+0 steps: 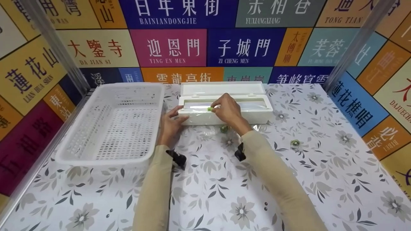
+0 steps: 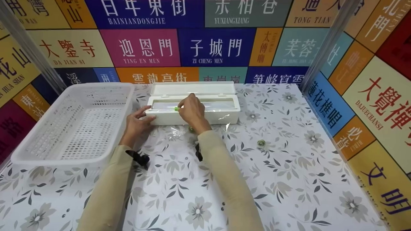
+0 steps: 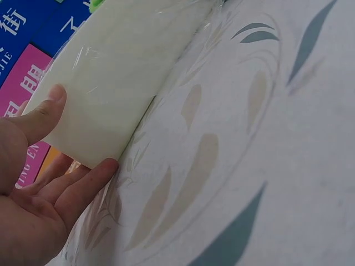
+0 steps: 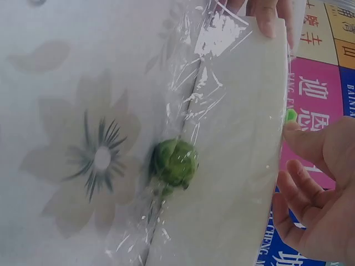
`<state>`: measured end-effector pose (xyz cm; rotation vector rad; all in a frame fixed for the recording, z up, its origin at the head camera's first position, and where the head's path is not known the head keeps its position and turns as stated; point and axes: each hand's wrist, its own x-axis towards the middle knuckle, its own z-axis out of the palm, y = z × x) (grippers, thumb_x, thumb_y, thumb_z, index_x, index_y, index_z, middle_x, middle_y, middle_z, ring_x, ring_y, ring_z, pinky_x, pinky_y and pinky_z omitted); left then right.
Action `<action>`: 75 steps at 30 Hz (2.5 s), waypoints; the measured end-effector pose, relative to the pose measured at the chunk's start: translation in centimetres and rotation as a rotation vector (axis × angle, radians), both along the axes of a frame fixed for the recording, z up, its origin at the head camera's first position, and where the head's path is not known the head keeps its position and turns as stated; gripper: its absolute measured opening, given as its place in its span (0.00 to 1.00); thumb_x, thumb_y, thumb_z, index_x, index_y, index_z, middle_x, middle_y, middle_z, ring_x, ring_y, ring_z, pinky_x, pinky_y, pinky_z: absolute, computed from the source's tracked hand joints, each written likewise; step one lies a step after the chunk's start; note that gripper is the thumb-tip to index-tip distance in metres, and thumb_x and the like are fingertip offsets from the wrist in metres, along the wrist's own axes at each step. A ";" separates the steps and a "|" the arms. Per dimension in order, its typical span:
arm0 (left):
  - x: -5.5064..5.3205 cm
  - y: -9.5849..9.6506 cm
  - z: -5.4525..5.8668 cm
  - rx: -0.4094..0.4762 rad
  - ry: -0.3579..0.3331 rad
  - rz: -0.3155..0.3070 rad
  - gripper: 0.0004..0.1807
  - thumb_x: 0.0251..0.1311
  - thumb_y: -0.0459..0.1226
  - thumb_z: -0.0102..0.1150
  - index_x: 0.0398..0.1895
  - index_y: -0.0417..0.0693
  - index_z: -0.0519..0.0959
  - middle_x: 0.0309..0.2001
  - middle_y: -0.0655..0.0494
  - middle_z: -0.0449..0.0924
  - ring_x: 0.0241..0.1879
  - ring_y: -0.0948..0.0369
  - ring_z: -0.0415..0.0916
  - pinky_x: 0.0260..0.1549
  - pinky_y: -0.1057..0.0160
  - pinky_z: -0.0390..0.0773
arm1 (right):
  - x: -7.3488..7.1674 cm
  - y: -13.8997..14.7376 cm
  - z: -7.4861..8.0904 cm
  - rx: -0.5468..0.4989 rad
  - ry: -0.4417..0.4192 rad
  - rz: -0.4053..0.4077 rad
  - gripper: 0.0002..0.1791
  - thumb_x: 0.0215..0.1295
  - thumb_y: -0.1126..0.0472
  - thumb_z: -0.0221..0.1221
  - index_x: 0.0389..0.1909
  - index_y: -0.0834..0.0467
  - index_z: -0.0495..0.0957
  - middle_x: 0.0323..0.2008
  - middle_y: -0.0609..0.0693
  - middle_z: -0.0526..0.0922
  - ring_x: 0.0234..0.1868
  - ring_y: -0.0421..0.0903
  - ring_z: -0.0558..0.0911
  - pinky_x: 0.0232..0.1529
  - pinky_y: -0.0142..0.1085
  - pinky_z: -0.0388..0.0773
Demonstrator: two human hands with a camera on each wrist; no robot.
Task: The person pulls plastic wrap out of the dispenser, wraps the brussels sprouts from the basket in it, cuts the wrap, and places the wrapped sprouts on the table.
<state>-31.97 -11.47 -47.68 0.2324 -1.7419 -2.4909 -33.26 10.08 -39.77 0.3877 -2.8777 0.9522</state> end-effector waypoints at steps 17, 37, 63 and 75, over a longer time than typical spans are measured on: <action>-0.2 0.0 0.1 -0.191 0.068 0.048 0.28 0.53 0.23 0.68 0.61 0.40 0.79 0.52 0.39 0.77 0.43 0.59 0.78 0.46 0.64 0.86 | -0.3 4.7 -0.1 0.040 0.034 -0.049 0.09 0.66 0.60 0.63 0.44 0.55 0.89 0.50 0.56 0.77 0.52 0.55 0.80 0.51 0.51 0.79; 0.0 -0.8 0.0 -0.424 0.018 0.064 0.28 0.53 0.32 0.73 0.61 0.52 0.81 0.60 0.37 0.78 0.57 0.51 0.76 0.47 0.63 0.84 | -1.7 6.3 0.2 -0.248 -0.260 0.103 0.20 0.66 0.56 0.66 0.58 0.54 0.82 0.52 0.55 0.82 0.35 0.44 0.78 0.28 0.37 0.82; -0.1 -0.6 0.1 -0.288 -0.015 0.040 0.28 0.53 0.28 0.71 0.59 0.51 0.81 0.59 0.39 0.76 0.50 0.54 0.80 0.46 0.63 0.86 | -2.0 8.6 1.1 -0.075 -0.207 0.099 0.07 0.68 0.62 0.63 0.44 0.58 0.84 0.44 0.55 0.81 0.28 0.43 0.77 0.22 0.30 0.78; 0.2 -1.0 0.2 -0.192 -0.069 0.003 0.28 0.54 0.30 0.71 0.60 0.59 0.81 0.62 0.44 0.69 0.43 0.57 0.83 0.41 0.60 0.88 | -1.9 13.5 1.3 -0.033 -0.180 0.050 0.07 0.70 0.66 0.59 0.44 0.61 0.83 0.45 0.58 0.82 0.25 0.41 0.75 0.25 0.31 0.75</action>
